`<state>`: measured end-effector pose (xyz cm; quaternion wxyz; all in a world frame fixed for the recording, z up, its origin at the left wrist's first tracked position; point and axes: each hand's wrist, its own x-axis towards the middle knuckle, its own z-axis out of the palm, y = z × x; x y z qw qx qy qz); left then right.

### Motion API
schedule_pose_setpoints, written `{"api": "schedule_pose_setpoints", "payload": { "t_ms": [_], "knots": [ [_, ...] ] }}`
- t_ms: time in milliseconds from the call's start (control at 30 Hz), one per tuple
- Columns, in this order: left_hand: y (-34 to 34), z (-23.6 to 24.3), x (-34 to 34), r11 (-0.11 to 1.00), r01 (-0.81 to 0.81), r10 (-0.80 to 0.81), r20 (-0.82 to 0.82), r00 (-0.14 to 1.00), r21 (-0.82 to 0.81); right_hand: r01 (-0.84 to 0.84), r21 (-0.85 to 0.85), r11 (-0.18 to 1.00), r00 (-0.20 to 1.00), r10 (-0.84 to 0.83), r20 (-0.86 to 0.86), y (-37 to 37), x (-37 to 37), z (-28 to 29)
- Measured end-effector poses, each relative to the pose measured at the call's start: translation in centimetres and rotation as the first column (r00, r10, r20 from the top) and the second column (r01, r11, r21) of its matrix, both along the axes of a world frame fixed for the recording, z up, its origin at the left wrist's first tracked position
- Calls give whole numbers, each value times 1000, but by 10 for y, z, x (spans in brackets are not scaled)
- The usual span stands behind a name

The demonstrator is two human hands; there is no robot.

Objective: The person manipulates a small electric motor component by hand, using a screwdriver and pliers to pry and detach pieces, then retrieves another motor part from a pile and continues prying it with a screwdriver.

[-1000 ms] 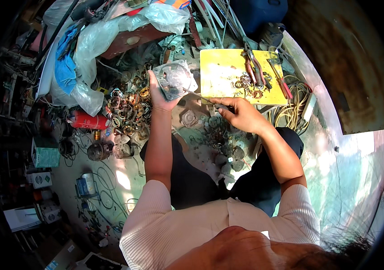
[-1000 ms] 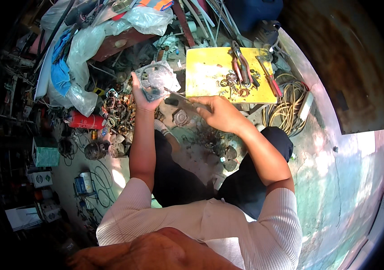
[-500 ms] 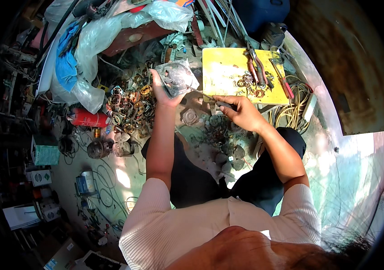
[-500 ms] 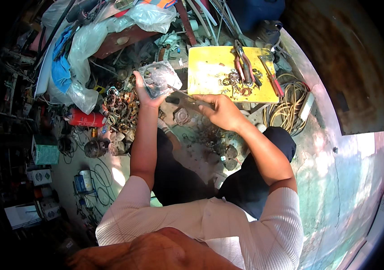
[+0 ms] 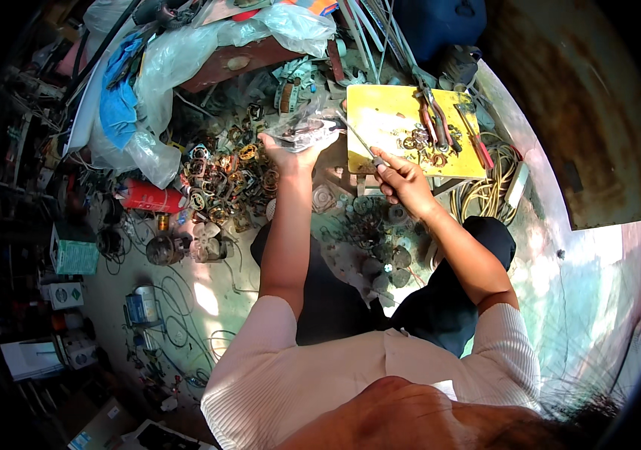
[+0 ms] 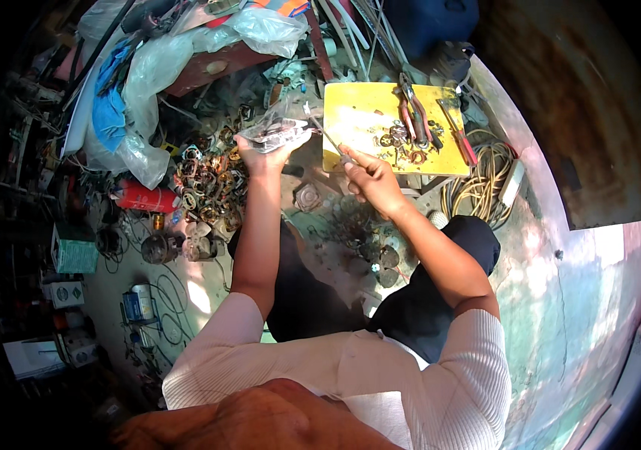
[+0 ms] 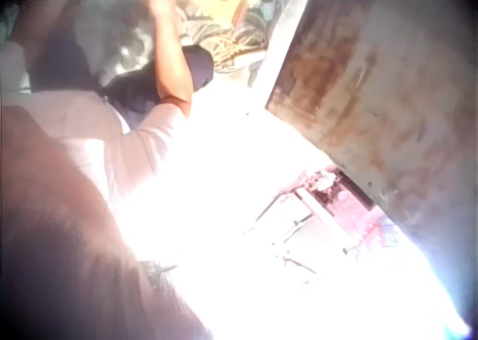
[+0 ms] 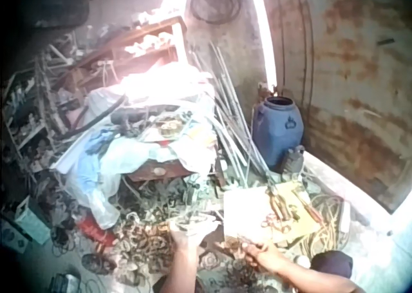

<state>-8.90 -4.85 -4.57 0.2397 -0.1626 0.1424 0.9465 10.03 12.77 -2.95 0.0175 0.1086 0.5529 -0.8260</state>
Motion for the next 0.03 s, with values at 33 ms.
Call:
{"api": "schedule_pose_setpoints", "payload": {
  "t_ms": [33],
  "knots": [
    [-2,1,0,1000,2,-2,0,1000,-1,91,-66,994,996,-91,-5,-3,-7,1]
  ]
}}
